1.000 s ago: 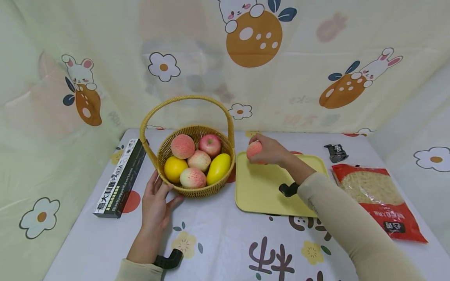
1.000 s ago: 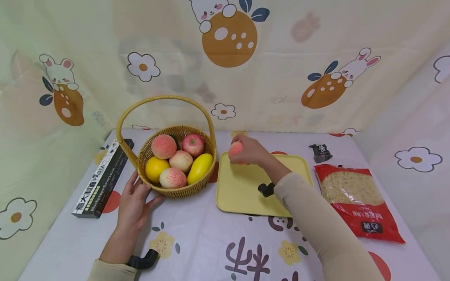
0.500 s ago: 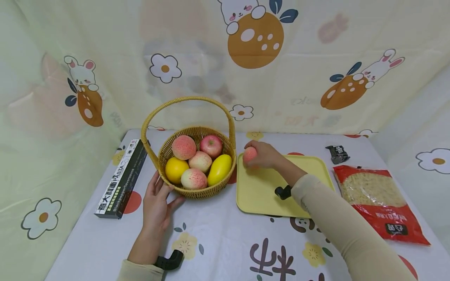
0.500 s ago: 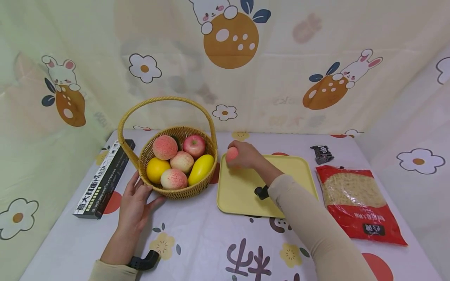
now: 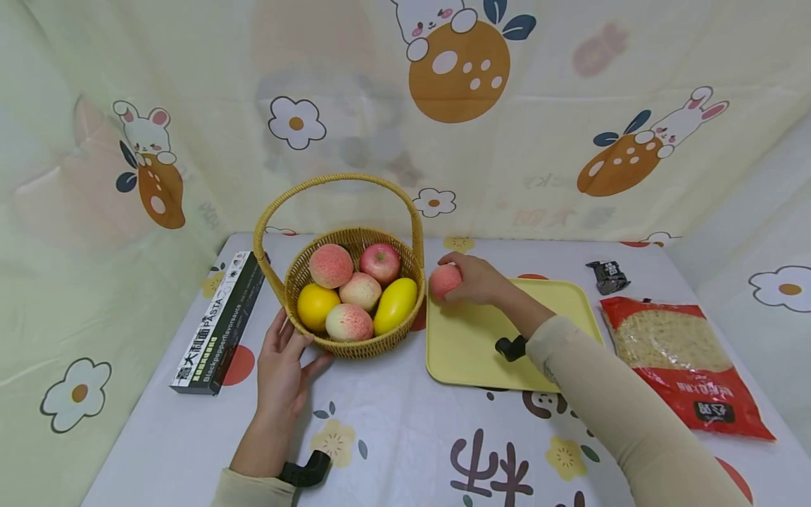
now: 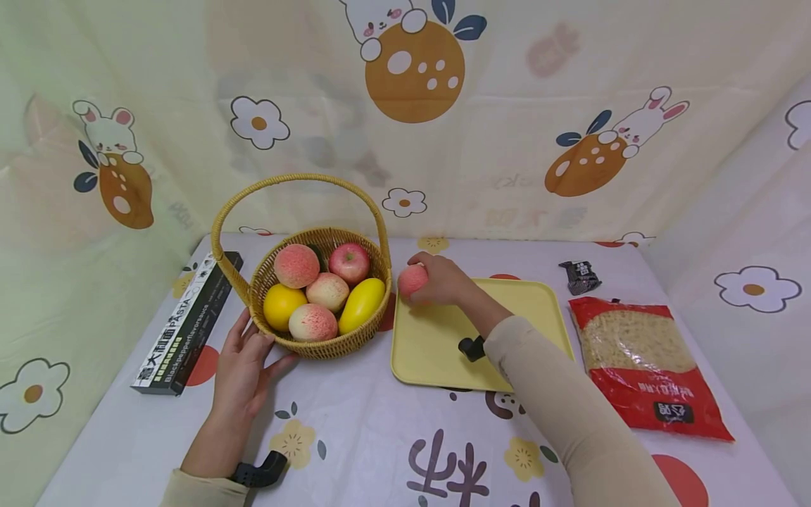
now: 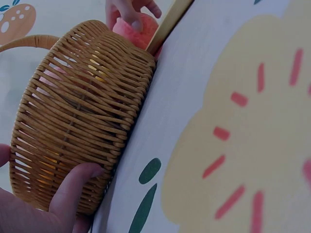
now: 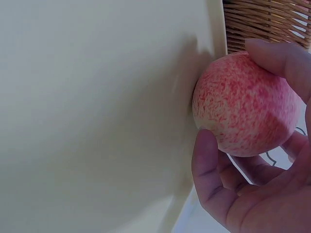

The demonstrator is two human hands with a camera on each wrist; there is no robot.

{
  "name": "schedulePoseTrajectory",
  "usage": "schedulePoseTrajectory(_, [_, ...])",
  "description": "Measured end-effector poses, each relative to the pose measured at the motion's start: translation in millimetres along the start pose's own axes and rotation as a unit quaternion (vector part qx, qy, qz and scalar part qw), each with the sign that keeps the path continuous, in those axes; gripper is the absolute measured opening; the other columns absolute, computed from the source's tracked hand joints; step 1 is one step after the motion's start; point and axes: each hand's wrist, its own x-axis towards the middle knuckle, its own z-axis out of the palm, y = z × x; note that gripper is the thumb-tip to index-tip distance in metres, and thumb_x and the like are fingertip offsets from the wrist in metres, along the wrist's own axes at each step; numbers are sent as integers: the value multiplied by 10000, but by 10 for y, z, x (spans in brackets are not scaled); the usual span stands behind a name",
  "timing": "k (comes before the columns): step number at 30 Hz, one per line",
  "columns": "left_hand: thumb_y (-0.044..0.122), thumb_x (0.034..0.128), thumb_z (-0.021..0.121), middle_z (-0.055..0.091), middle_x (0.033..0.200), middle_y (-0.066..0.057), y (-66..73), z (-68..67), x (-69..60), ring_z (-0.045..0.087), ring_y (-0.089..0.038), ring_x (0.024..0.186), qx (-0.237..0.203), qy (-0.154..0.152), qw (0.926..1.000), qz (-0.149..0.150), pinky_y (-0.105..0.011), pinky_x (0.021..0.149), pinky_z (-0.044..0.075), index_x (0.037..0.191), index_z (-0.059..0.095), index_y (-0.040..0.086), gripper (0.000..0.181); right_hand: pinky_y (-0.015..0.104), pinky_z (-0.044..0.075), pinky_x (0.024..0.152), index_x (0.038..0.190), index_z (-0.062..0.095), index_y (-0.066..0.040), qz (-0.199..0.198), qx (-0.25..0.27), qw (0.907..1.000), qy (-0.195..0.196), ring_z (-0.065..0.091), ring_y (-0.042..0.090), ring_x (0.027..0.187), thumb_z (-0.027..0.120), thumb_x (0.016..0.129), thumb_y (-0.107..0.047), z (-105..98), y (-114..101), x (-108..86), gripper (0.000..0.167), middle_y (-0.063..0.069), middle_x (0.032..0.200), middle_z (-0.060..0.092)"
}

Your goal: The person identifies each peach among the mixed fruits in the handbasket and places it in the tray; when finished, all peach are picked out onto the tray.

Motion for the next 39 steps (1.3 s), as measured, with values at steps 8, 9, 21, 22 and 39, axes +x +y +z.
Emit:
schedulePoseTrajectory(8, [91, 1018, 553, 340, 1726, 60, 10, 3, -11, 509, -222, 1428, 61, 24, 10000, -54, -389, 838, 670, 1665, 296, 395, 760, 463, 585, 962, 1499, 505, -121, 40, 252, 9997, -37, 623, 345, 1128, 833, 795, -247, -16, -5, -61, 787, 203, 1354, 634])
schedulePoseTrajectory(9, [92, 1018, 553, 342, 1725, 59, 11, 4, -12, 509, -222, 1426, 64, 27, 10000, -53, -388, 839, 669, 1665, 296, 394, 759, 468, 584, 962, 1505, 501, -121, 35, 257, 9997, -28, 623, 351, 1134, 830, 799, -252, -23, -1, -68, 789, 208, 1366, 627])
schedulePoseTrajectory(21, [92, 1021, 550, 339, 1726, 60, 5, -4, -11, 508, -225, 1431, 46, 10, 10000, -63, -401, 842, 670, 1668, 290, 388, 757, 385, 632, 862, 1531, 467, -162, 362, 808, 9961, -26, 665, 370, 1234, 832, 850, -281, -144, 106, -214, 782, 193, 1468, 565])
schedulePoseTrajectory(22, [91, 1022, 549, 337, 1727, 60, 6, -4, -11, 508, -225, 1432, 42, 13, 10000, -69, -401, 841, 670, 1670, 287, 386, 758, 391, 637, 857, 1541, 459, -156, 390, 910, 9951, -31, 657, 371, 1245, 823, 862, -277, -158, 113, -234, 780, 197, 1477, 557])
schedulePoseTrajectory(39, [94, 1018, 558, 340, 1725, 63, 2, -4, -5, 505, -233, 1436, 74, 96, 9999, -90, -403, 846, 667, 1658, 302, 413, 759, 480, 629, 972, 1601, 374, -152, 609, 2828, 9572, 80, 609, 421, 1290, 736, 990, -330, -509, 192, -879, 732, 233, 1564, 479])
